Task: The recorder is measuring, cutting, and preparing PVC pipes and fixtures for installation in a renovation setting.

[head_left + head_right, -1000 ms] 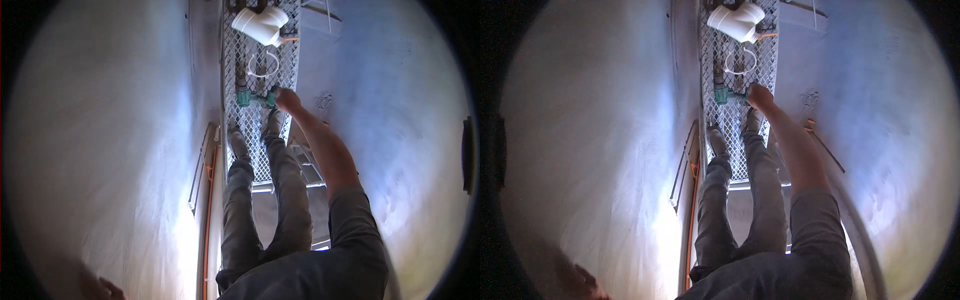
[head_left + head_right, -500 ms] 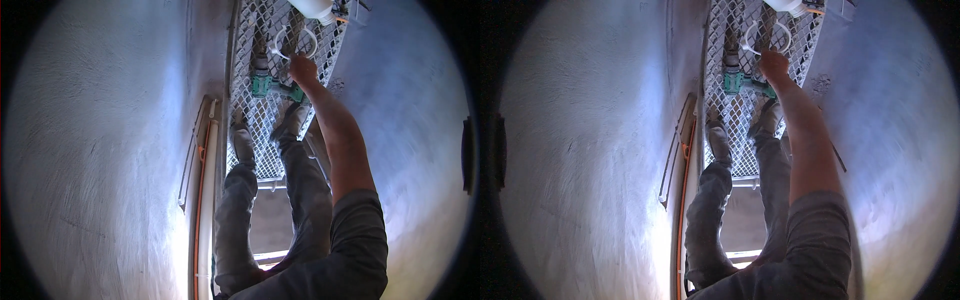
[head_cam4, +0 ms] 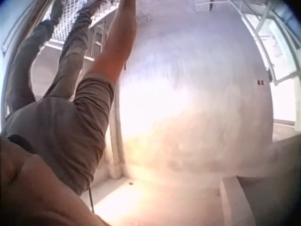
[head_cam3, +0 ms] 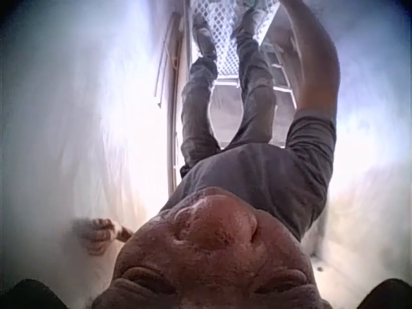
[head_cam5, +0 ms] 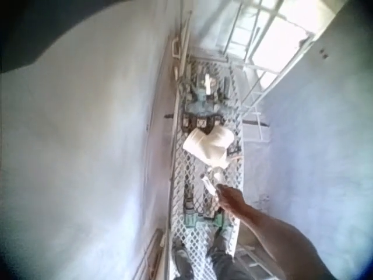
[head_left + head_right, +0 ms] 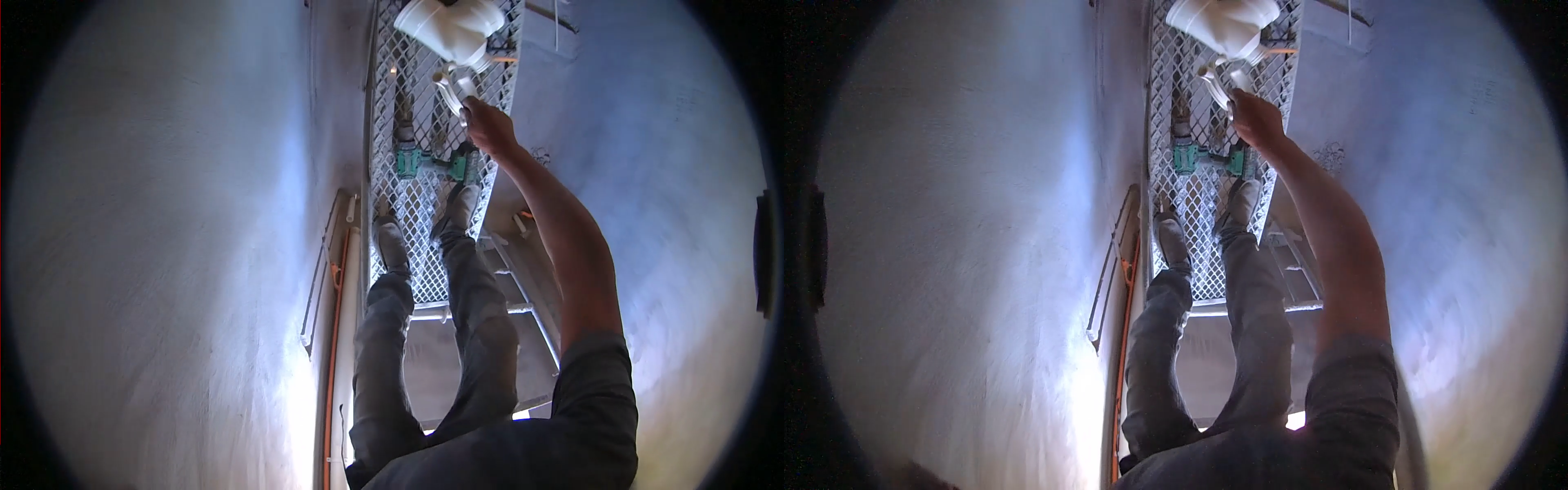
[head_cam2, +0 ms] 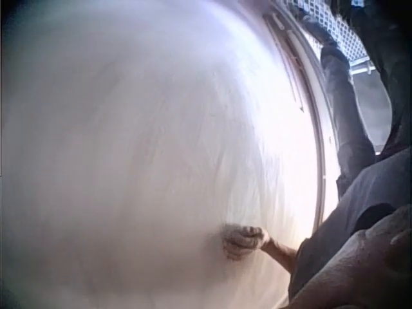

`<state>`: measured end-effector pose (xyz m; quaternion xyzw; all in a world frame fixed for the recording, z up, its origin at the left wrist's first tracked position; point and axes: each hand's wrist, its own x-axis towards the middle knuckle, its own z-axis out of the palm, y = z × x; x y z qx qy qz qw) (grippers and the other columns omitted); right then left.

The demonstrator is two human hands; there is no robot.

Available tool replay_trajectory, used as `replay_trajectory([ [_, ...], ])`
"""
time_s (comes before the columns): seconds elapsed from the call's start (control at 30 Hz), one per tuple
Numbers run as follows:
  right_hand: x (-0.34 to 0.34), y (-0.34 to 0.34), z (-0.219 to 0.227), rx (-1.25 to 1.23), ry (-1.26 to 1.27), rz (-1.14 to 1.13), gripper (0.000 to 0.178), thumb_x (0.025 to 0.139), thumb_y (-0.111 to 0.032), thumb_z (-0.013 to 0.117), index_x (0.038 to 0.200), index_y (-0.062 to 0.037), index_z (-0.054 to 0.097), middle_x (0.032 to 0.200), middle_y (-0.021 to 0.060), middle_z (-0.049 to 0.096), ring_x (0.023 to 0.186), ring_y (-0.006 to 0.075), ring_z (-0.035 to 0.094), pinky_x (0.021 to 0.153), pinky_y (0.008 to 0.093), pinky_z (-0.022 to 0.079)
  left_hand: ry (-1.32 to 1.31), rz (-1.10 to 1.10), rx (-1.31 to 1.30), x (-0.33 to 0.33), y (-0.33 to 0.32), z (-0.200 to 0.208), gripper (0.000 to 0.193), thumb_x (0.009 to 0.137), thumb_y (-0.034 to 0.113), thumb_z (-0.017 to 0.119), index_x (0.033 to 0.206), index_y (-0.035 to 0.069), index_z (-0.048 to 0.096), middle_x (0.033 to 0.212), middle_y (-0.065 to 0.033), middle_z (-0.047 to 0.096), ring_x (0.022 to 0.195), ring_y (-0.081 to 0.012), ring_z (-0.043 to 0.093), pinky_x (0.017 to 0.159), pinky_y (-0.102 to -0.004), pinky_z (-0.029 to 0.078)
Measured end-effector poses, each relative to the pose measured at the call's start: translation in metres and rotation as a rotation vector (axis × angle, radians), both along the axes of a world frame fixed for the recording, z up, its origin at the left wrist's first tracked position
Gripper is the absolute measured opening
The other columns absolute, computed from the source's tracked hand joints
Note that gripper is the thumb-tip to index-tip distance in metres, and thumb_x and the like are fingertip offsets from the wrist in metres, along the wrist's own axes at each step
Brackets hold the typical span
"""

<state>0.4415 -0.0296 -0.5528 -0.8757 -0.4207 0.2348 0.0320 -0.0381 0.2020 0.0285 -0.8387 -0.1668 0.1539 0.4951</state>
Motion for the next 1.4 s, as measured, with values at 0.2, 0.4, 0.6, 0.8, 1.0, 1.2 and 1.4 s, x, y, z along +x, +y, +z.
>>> replay_trajectory([
  [0.2, -0.017, -0.014, 0.207, 0.364, 0.703, -0.416, 0.022, 0.096, -0.018, 0.050, 0.108, -0.0020, 0.058, 0.090, 0.0114, 0.069, 0.071, 0.0149, 0.066, 0.061, 0.0285, 0.053, -0.109, 0.058, -0.235, -0.015, -0.010, 0.036, 0.033, 0.096, 0.030, 0.048, 0.116, 0.006, 0.058, 0.123, -0.0165, 0.059, 0.116, -0.0391, 0.052, 0.098, -0.0561, 0.037],
  [0.4, -0.079, -0.039, 0.448, 0.680, 0.928, -0.474, 0.019, 0.092, -0.013, 0.056, 0.103, 0.0008, 0.059, 0.083, 0.0088, 0.067, 0.071, 0.0128, 0.064, 0.062, 0.0261, 0.052, -0.339, -0.022, -0.499, 0.004, -0.013, 0.059, 0.020, 0.091, 0.014, 0.058, 0.110, 0.006, 0.061, 0.126, -0.0118, 0.059, 0.119, -0.0364, 0.051, 0.104, -0.0523, 0.036],
  [0.6, -0.148, -0.064, 0.573, 0.834, 1.055, -0.565, 0.019, 0.093, -0.012, 0.059, 0.108, -0.0004, 0.059, 0.091, 0.0071, 0.066, 0.082, 0.0143, 0.063, 0.071, 0.0285, 0.050, -0.730, -0.058, -1.138, 0.054, -0.034, 0.083, 0.022, 0.088, 0.010, 0.061, 0.110, 0.008, 0.059, 0.123, -0.0099, 0.058, 0.115, -0.0325, 0.054, 0.100, -0.0479, 0.038],
  [0.8, -0.195, -0.087, 0.657, 0.921, 0.826, -0.530, 0.016, 0.092, -0.009, 0.059, 0.103, 0.0018, 0.061, 0.086, 0.0102, 0.066, 0.081, 0.0137, 0.063, 0.070, 0.0287, 0.049, -0.911, 0.264, -2.196, 0.169, -0.116, 0.134, 0.041, 0.091, 0.020, 0.060, 0.128, 0.003, 0.053, 0.124, -0.0120, 0.060, 0.118, -0.0239, 0.053, 0.102, -0.0345, 0.038],
  [1.0, -0.218, -0.125, 0.697, 1.071, 0.832, -0.442, 0.013, 0.091, -0.007, 0.061, 0.102, 0.0004, 0.061, 0.085, 0.0095, 0.066, 0.077, 0.0140, 0.063, 0.069, 0.0289, 0.049, -0.740, 0.626, -2.976, 0.214, -0.183, 0.161, 0.050, 0.097, 0.030, 0.049, 0.131, -0.006, 0.046, 0.123, -0.0203, 0.059, 0.114, -0.0270, 0.057, 0.099, -0.0394, 0.042],
  [1.2, -0.228, -0.179, 0.719, 1.031, 0.974, -0.505, 0.024, 0.091, -0.009, 0.062, 0.113, -0.0003, 0.061, 0.091, 0.0075, 0.066, 0.085, 0.0122, 0.061, 0.077, 0.0286, 0.050, -0.466, 0.784, -2.994, 0.217, -0.222, 0.173, 0.045, 0.096, 0.031, 0.054, 0.123, -0.006, 0.050, 0.109, -0.0186, 0.063, 0.103, -0.0252, 0.061, 0.092, -0.0387, 0.048],
  [1.4, -0.244, -0.229, 0.727, 1.070, 1.096, -0.569, 0.037, 0.090, -0.011, 0.064, 0.124, -0.0012, 0.056, 0.098, 0.0061, 0.065, 0.088, 0.0112, 0.059, 0.079, 0.0277, 0.049, -0.463, 0.550, -3.122, 0.212, -0.272, 0.172, 0.037, 0.091, 0.028, 0.063, 0.113, 0.000, 0.054, 0.104, -0.0139, 0.064, 0.095, -0.0224, 0.063, 0.086, -0.0364, 0.050],
])
